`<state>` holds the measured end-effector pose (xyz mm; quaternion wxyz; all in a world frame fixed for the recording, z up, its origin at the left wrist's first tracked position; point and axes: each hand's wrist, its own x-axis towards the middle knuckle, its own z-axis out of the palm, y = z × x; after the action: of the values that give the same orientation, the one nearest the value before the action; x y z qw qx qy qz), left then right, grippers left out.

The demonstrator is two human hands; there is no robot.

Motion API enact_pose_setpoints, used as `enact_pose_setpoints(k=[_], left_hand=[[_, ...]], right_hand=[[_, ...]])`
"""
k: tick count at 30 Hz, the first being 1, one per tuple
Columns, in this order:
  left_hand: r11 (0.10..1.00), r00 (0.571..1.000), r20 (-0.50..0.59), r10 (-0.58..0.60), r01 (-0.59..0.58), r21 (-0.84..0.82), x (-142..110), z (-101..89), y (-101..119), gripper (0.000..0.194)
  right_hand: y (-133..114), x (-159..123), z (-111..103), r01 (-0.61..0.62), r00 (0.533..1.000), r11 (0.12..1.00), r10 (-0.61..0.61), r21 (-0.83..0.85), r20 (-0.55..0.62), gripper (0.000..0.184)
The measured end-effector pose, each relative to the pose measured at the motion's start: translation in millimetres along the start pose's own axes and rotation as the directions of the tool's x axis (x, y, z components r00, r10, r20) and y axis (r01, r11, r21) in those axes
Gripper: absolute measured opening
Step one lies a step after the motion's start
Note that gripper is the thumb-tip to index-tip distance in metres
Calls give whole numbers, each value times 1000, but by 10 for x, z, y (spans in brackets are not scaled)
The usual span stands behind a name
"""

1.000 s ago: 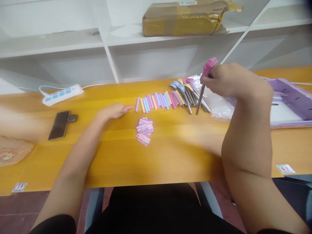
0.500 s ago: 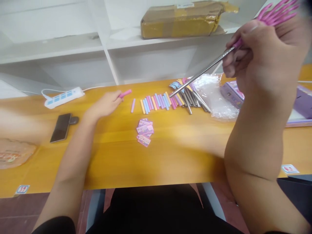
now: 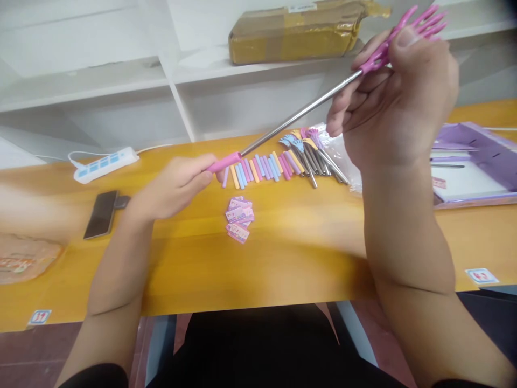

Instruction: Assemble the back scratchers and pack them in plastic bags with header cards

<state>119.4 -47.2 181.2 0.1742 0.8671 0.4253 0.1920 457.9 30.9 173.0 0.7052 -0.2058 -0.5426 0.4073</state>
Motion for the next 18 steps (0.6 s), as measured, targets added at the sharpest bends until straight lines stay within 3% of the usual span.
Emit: enact_pose_setpoints(k=[5,11,18], left_hand=[[999,999,-43,2,0,34,-12,-9,-23,33],[996,993,-114,-30,39,82,-11,23,-24,30],[987,975,-194,-108,128,96,3,26,52,35]], right_hand=[[54,-40,64,-39,999,999,39,23,-21,36],[194,4,-26,13,1000,998,-13,65,-8,33],[211,-51,81,73,997,995,-70,66,-42,28]])
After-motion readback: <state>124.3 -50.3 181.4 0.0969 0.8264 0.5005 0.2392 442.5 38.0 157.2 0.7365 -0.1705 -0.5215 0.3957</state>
